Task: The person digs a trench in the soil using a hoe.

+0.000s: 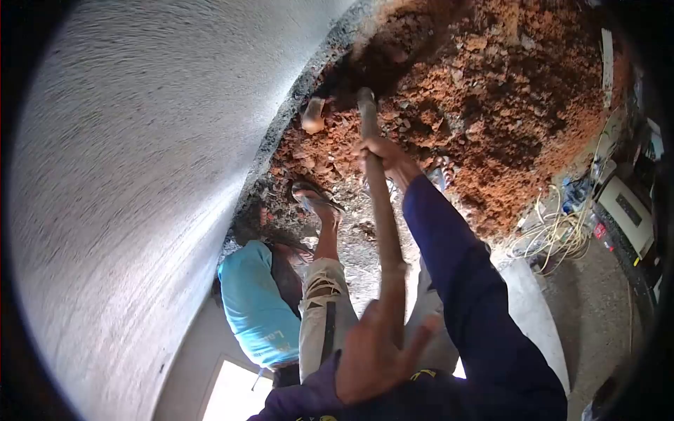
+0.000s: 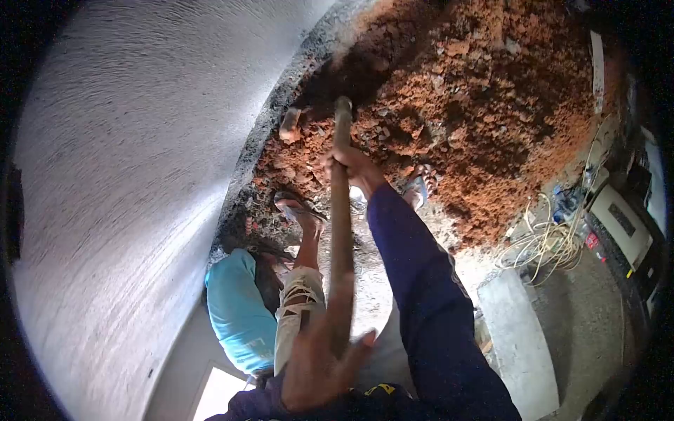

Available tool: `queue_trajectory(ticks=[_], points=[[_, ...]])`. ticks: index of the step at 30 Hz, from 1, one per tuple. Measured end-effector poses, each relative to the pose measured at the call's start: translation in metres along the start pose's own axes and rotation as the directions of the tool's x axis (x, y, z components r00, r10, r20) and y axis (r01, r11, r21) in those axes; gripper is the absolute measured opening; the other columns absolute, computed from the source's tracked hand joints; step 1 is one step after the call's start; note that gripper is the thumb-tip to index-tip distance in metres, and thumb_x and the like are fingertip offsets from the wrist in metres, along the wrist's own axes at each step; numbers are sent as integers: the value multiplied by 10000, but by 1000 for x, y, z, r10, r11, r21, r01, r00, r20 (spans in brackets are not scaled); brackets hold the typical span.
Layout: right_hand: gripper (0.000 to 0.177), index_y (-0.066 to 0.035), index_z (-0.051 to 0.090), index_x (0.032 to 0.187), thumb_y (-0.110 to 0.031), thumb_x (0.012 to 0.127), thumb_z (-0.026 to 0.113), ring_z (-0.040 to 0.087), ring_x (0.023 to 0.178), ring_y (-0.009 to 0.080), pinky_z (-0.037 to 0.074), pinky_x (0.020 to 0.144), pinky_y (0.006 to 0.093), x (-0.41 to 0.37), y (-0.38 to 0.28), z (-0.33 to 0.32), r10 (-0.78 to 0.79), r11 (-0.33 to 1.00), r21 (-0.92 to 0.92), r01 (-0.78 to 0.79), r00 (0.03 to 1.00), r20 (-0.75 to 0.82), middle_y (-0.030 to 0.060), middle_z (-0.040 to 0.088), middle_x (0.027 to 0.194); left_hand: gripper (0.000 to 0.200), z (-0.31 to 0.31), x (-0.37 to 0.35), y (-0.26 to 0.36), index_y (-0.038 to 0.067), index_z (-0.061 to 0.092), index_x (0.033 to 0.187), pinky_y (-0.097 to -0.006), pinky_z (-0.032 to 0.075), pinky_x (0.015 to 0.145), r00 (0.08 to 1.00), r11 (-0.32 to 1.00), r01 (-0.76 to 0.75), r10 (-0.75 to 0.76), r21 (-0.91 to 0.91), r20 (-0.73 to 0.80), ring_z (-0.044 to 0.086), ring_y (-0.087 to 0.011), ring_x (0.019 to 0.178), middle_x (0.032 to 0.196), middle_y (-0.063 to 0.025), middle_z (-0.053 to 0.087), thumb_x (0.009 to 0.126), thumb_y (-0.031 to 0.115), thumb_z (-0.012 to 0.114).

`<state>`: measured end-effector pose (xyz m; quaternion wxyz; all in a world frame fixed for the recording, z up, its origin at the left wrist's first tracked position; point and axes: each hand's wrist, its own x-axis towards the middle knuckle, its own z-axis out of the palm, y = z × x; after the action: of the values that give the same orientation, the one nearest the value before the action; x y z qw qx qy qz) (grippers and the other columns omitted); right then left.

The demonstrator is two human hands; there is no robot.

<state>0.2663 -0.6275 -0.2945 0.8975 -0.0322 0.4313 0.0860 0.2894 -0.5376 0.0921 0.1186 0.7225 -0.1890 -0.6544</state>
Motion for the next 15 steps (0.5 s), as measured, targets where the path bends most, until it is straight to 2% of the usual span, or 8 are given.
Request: queue_trajectory(ticks=[1, 2, 3, 7, 8, 10, 12, 15], points=[[277, -106, 426, 611, -27, 848, 546, 474, 504, 92, 449, 489, 278, -27, -6, 0, 15, 1000, 13, -16, 998, 62, -9, 427, 587, 693, 10, -10, 13, 97, 295, 1418, -485, 506, 705, 999, 1000, -14, 14, -1, 36, 630, -438, 815, 952, -279, 601, 868, 386, 603], [137, -76, 495, 724, -30, 837, 556, 443, 457, 68, 420, 439, 257, -39, -2, -12, -12, 997, 73, 10, 999, 30, -24, 428, 524, 678, 20, -19, 26, 109, 314, 1410, -486, 506, 718, 996, 997, -78, 78, -13, 48, 626, -435, 853, 979, -275, 598, 867, 391, 604], [320, -122, 441, 578, -56, 876, 537, 450, 418, 81, 439, 423, 263, -58, -4, -26, 37, 998, 57, -39, 998, 45, -30, 410, 517, 662, 30, -30, 38, 121, 333, 1402, -487, 506, 732, 988, 990, -137, 139, -26, 65, 622, -431, 890, 1006, -272, 596, 866, 397, 606], [244, -53, 520, 654, -95, 894, 534, 460, 429, 85, 473, 455, 260, -163, 7, -80, -84, 959, 284, 21, 974, 212, -30, 422, 508, 540, 72, -69, 71, 126, 547, 1242, -465, 489, 655, 957, 983, -182, 173, 17, 232, 604, -362, 802, 898, -198, 587, 834, 471, 624], [178, -19, 543, 751, -116, 900, 530, 478, 459, 90, 477, 466, 261, -215, 24, -50, -412, 887, 190, 420, 907, -85, -28, 440, 534, 556, 75, -77, 82, 112, 547, 1240, -460, 488, 658, 912, 986, -164, 167, -40, 375, 604, -361, 790, 893, -195, 590, 831, 479, 627], [181, -43, 511, 746, -127, 906, 524, 489, 476, 105, 497, 485, 284, -269, 38, -60, -463, 789, 277, 548, 827, -318, -29, 446, 538, 572, 81, -92, 85, 98, 546, 1238, -455, 487, 661, 842, 986, -141, 165, -86, 513, 605, -360, 779, 887, -192, 592, 827, 487, 630], [270, -100, 456, 644, -116, 906, 521, 482, 464, 116, 513, 493, 305, -301, 38, -109, -230, 779, 539, 321, 945, -231, -31, 434, 516, 599, 84, -113, 69, 99, 550, 1232, -425, 485, 658, 800, 893, -437, 440, -106, 408, 607, -328, 749, 831, -173, 601, 805, 507, 651], [285, -126, 441, 625, -132, 896, 528, 484, 472, 120, 480, 482, 291, -340, 64, -106, -241, 805, 381, 455, 837, -491, -31, 421, 504, 633, 17, -114, 73, 85, 455, 1304, -435, 496, 700, 867, 969, -248, 221, 3, 447, 613, -344, 850, 942, -208, 606, 811, 421, 668]])
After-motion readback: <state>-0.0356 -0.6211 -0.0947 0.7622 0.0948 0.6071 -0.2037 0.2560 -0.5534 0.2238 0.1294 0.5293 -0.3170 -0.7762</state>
